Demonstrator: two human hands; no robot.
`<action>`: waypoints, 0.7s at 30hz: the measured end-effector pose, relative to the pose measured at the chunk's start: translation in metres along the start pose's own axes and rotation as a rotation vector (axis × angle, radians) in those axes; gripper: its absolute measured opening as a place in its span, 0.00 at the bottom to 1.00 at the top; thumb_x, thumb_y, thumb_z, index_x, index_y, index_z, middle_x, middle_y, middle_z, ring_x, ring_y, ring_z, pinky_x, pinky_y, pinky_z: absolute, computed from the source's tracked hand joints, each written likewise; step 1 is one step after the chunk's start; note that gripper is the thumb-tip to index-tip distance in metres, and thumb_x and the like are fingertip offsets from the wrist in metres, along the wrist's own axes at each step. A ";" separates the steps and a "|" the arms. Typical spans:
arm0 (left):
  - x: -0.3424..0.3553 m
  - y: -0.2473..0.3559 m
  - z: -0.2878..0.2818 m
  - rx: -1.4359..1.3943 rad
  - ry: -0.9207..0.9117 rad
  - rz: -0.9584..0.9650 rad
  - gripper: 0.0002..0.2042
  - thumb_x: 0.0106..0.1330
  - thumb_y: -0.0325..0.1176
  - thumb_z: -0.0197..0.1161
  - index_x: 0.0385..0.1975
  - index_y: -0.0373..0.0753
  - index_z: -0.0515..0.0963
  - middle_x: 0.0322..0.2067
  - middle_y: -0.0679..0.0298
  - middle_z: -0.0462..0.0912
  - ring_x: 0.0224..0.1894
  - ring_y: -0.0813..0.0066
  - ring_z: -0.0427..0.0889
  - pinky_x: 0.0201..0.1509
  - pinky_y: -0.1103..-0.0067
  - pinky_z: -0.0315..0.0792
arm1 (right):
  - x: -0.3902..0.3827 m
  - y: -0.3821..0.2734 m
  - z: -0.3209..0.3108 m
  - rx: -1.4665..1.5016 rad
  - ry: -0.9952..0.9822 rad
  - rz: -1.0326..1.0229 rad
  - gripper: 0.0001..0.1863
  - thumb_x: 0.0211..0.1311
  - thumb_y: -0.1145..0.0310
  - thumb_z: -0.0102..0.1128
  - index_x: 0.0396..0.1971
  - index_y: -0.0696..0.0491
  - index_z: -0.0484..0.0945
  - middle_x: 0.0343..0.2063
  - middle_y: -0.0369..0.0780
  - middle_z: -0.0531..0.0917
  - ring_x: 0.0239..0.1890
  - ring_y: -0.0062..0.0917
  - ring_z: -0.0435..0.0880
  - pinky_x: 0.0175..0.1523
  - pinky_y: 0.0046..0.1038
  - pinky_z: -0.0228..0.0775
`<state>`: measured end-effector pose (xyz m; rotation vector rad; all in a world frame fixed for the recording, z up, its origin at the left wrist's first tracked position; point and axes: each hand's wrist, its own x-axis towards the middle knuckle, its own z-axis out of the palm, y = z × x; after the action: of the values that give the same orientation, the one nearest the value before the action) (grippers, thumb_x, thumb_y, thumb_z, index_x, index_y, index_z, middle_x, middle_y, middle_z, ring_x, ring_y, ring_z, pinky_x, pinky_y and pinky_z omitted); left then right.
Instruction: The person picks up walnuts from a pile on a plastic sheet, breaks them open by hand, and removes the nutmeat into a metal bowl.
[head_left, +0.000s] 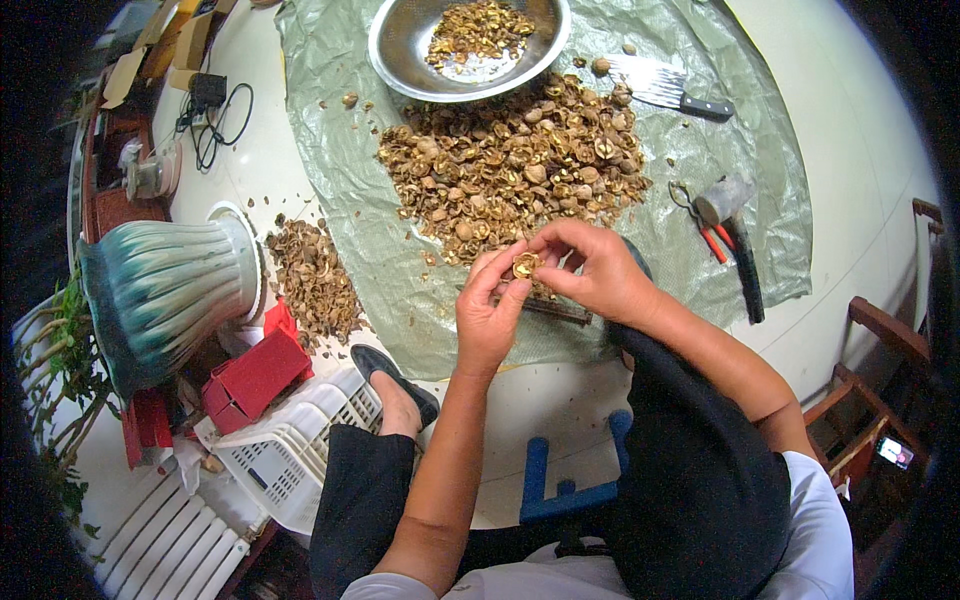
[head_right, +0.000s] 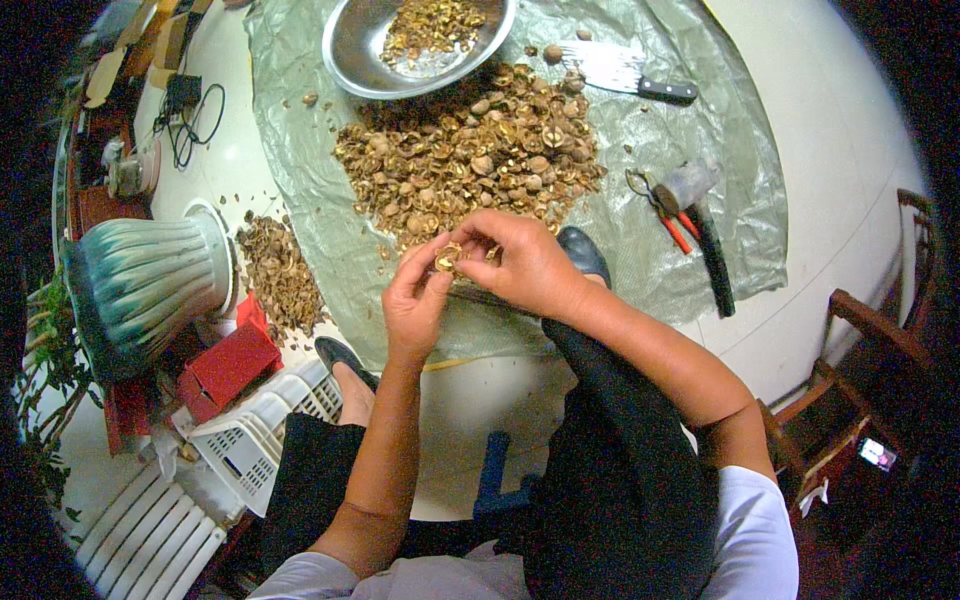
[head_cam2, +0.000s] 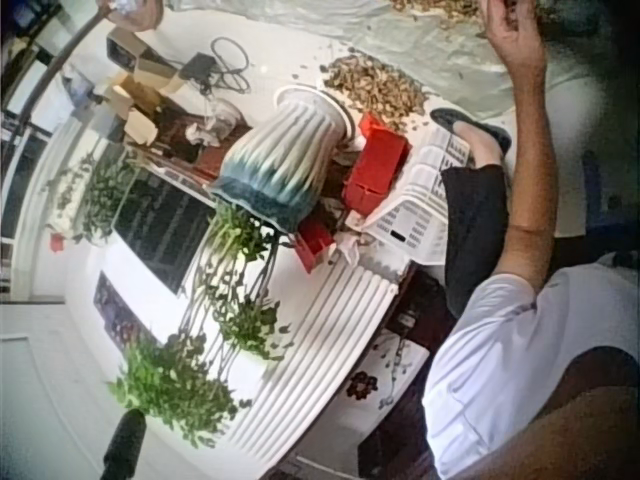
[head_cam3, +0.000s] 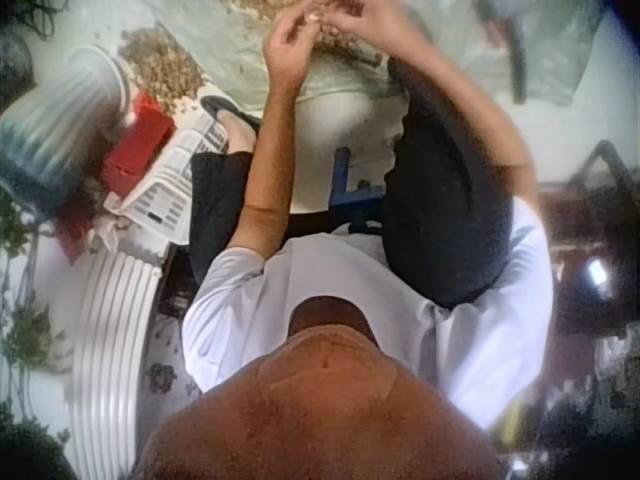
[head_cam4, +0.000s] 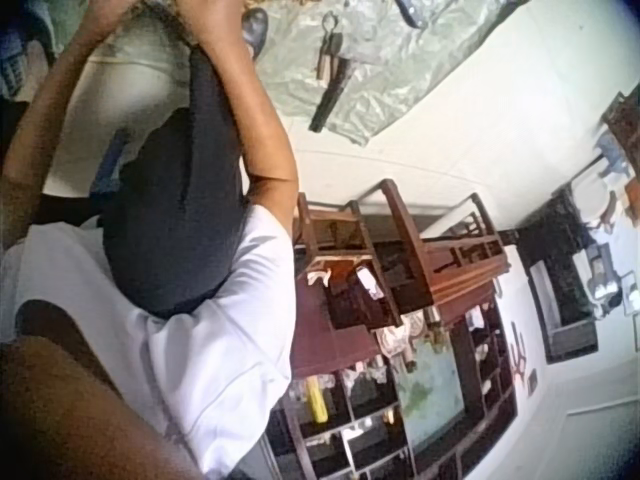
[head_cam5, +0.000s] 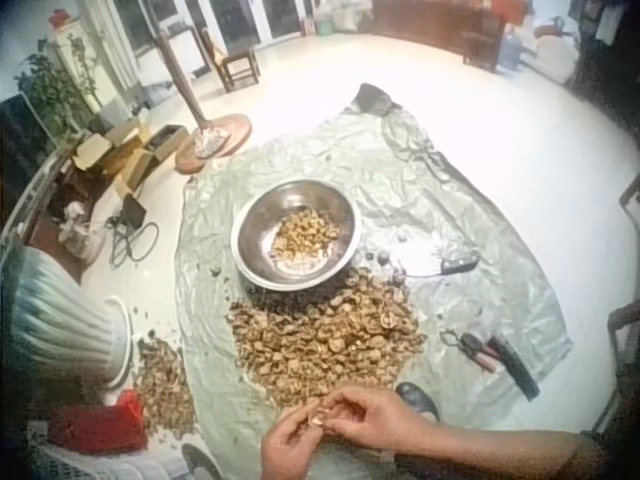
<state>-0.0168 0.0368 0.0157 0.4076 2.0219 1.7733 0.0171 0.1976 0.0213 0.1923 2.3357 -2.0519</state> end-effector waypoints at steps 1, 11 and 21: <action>0.000 0.000 -0.001 0.014 -0.011 -0.001 0.17 0.54 0.26 0.57 0.46 0.36 0.71 0.40 0.65 0.72 0.35 0.82 0.70 0.36 0.89 0.64 | 0.001 -0.005 -0.002 -0.122 0.020 -0.100 0.10 0.46 0.73 0.58 0.32 0.56 0.73 0.23 0.39 0.77 0.25 0.24 0.77 0.30 0.24 0.69; 0.002 0.015 -0.003 0.106 -0.080 -0.020 0.16 0.54 0.25 0.57 0.44 0.35 0.73 0.39 0.62 0.74 0.36 0.78 0.72 0.37 0.85 0.66 | 0.000 -0.013 -0.007 -0.193 0.000 -0.183 0.09 0.43 0.71 0.59 0.27 0.56 0.73 0.22 0.42 0.76 0.27 0.35 0.77 0.31 0.31 0.69; -0.001 0.021 -0.004 0.193 -0.082 -0.027 0.13 0.54 0.25 0.56 0.40 0.32 0.74 0.36 0.60 0.75 0.39 0.75 0.74 0.41 0.83 0.68 | -0.002 -0.016 -0.004 -0.353 0.044 -0.188 0.05 0.46 0.71 0.55 0.24 0.55 0.74 0.19 0.43 0.76 0.22 0.37 0.77 0.27 0.33 0.69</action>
<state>-0.0188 0.0363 0.0372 0.5006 2.1364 1.5254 0.0173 0.1994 0.0378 0.0089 2.7862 -1.6730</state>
